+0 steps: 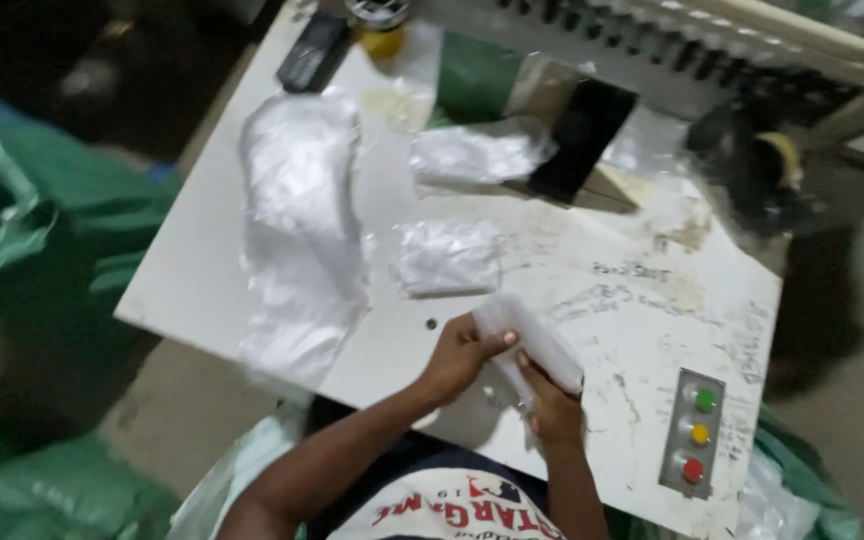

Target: Handling and organizing small plastic bags on a workbench in a factory setting.

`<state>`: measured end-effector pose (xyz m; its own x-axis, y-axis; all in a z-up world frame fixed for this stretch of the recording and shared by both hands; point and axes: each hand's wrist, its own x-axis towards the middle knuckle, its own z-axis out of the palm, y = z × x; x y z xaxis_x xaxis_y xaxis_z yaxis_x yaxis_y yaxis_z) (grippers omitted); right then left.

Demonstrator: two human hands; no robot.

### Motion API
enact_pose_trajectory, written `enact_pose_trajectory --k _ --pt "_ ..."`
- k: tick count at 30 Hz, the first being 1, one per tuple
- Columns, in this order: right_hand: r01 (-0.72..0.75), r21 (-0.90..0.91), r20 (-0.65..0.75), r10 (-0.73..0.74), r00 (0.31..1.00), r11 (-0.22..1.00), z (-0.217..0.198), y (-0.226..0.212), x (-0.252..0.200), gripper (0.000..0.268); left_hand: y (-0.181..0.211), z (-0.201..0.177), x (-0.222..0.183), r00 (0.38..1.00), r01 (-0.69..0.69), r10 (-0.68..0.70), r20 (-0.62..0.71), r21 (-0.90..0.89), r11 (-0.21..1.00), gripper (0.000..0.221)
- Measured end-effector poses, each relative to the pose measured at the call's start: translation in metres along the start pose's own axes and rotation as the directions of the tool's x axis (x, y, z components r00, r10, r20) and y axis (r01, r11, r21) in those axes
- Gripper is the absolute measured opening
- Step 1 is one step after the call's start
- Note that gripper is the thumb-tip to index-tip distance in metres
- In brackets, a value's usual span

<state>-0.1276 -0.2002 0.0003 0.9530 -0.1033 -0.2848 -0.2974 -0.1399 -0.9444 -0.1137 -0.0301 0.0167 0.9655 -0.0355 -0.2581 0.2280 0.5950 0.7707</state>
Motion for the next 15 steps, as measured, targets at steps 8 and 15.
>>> enact_pose_trajectory --k 8,15 --pt "-0.180 0.052 -0.188 0.186 0.964 0.982 -0.006 -0.081 -0.014 0.056 0.080 -0.139 -0.081 0.591 0.017 0.671 -0.447 0.839 0.544 0.026" --pt "-0.316 0.192 -0.255 0.359 0.898 0.929 -0.011 -0.043 -0.002 0.053 0.082 -0.167 -0.093 0.688 0.143 0.720 -0.088 0.990 -0.016 0.008"
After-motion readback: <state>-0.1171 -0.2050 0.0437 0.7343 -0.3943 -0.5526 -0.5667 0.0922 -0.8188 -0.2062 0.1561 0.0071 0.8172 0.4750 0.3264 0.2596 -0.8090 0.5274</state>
